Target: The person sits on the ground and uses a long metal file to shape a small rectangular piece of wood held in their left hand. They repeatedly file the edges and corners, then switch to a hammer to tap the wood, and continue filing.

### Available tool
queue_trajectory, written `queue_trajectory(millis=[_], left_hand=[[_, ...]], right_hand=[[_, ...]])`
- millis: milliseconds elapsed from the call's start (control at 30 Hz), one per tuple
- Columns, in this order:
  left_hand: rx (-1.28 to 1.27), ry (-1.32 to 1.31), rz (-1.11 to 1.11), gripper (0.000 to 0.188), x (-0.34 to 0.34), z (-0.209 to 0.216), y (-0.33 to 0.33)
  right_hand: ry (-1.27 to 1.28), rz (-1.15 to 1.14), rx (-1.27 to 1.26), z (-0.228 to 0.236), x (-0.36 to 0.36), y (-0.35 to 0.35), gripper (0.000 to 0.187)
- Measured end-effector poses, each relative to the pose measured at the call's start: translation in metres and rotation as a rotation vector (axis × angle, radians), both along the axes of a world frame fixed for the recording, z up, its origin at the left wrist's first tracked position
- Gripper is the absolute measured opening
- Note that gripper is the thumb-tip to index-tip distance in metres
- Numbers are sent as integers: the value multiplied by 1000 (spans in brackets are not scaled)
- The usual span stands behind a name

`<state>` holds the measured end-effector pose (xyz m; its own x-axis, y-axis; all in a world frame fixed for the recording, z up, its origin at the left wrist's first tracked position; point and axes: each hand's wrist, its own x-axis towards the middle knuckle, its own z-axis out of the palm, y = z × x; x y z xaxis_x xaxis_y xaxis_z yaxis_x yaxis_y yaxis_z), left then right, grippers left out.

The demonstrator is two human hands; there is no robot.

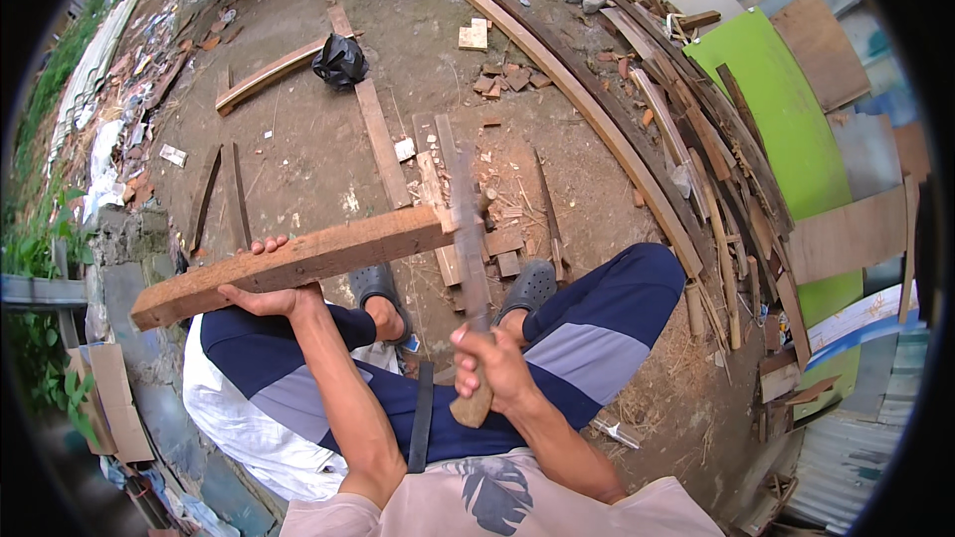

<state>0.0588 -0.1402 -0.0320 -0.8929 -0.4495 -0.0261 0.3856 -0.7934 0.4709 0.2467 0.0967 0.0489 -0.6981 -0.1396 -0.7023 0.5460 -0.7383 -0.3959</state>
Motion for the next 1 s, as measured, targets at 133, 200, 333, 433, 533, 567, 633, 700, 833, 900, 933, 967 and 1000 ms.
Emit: queue_trajectory(millis=[133, 200, 333, 433, 533, 567, 633, 700, 833, 900, 933, 967, 1000], left_hand=[[-47, -33, 79, 66, 0, -6, -8], [-4, -18, 46, 66, -2, -2, -2], [-17, -35, 76, 69, -1, -2, 2], [-56, -65, 115, 69, -2, -2, -2], [-9, -20, 57, 69, -2, -4, -1], [9, -5, 50, 69, -4, -4, -1], [5, -11, 59, 70, -5, -5, 1], [-47, -57, 99, 71, 0, 0, 0], [-20, -23, 45, 72, -2, -9, -5], [3, -34, 51, 71, -5, -6, -2], [-10, -32, 62, 71, -4, -4, 0], [-24, -30, 74, 71, -1, -3, -1], [-38, -28, 86, 71, 0, -3, -1]], right_hand=[[63, -277, 78, 16, 3, 8, 11], [177, -400, 133, 8, 4, 11, 11], [-2, -24, 37, 6, 5, -7, 10], [37, -233, 31, 16, 5, 5, 14], [152, -429, 102, 9, 7, 8, 13], [114, -456, 127, 7, 6, -2, 14], [9, -45, -46, 4, 8, -5, 15], [-28, -150, -52, 15, 10, -6, 14], [136, -390, 58, 16, 11, 10, 15], [50, -359, 79, 18, 9, -4, 15], [-21, -85, -79, 10, 8, -3, 15], [-28, -37, -120, 12, 10, -12, 16], [-10, -102, -129, 18, 10, -11, 15]])
